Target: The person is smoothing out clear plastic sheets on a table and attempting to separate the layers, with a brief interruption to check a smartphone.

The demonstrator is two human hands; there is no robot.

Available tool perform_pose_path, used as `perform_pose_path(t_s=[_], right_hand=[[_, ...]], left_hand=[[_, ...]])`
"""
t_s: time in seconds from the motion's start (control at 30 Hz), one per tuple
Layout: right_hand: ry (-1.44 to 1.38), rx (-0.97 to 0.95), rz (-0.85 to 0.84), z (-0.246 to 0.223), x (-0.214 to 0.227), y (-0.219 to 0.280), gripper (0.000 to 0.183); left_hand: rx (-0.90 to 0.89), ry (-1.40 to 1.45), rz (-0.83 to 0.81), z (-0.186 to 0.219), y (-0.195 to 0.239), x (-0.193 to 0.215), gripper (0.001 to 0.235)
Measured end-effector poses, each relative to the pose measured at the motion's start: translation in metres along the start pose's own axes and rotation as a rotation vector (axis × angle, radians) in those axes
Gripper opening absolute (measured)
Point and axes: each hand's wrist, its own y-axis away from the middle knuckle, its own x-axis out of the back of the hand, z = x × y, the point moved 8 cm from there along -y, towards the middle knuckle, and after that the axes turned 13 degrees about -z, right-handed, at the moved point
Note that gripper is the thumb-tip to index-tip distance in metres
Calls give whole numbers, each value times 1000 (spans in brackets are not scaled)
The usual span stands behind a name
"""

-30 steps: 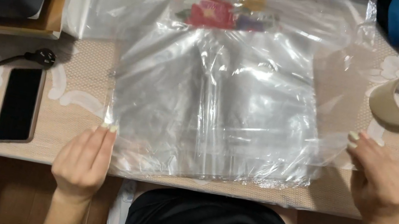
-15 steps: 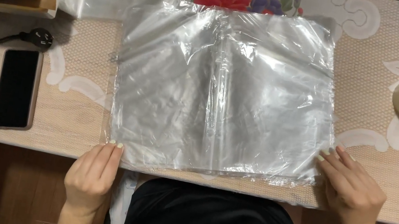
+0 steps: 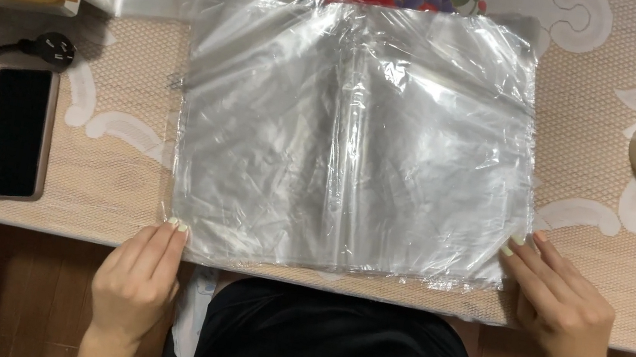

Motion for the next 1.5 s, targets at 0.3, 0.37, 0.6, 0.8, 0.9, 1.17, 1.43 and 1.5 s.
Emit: perform_pose_path(t_s=[0.3,0.37,0.6,0.8,0.9,1.17,1.43,1.5], right_hand=[[-524,130,466,38,104,-112,36],[-489,128,484,20,91,-173,40],[-878,-20,471,19,-51,-330,56],[-925,-345,338,39,-126,-310,57],[-952,-337,244,29,-125,-305,41],[-454,-256,-180,33,-147,-304,49],[-312,-513,-374,67,-103,-271,70],[-311,-580,-381,83,-103,-262,71]], left_hand=[[369,286,-264,-30,-161,47,80],[320,367,-346,-4,-219,1,74],[348,509,-241,8,-347,-151,69],[244,702,-192,26,-335,-172,50],[225,725,-220,32,-330,-169,48],[216,502,-299,17,-319,-179,54],[279,466,-425,-27,-299,-171,59],[270,442,-398,-34,-294,-172,59]])
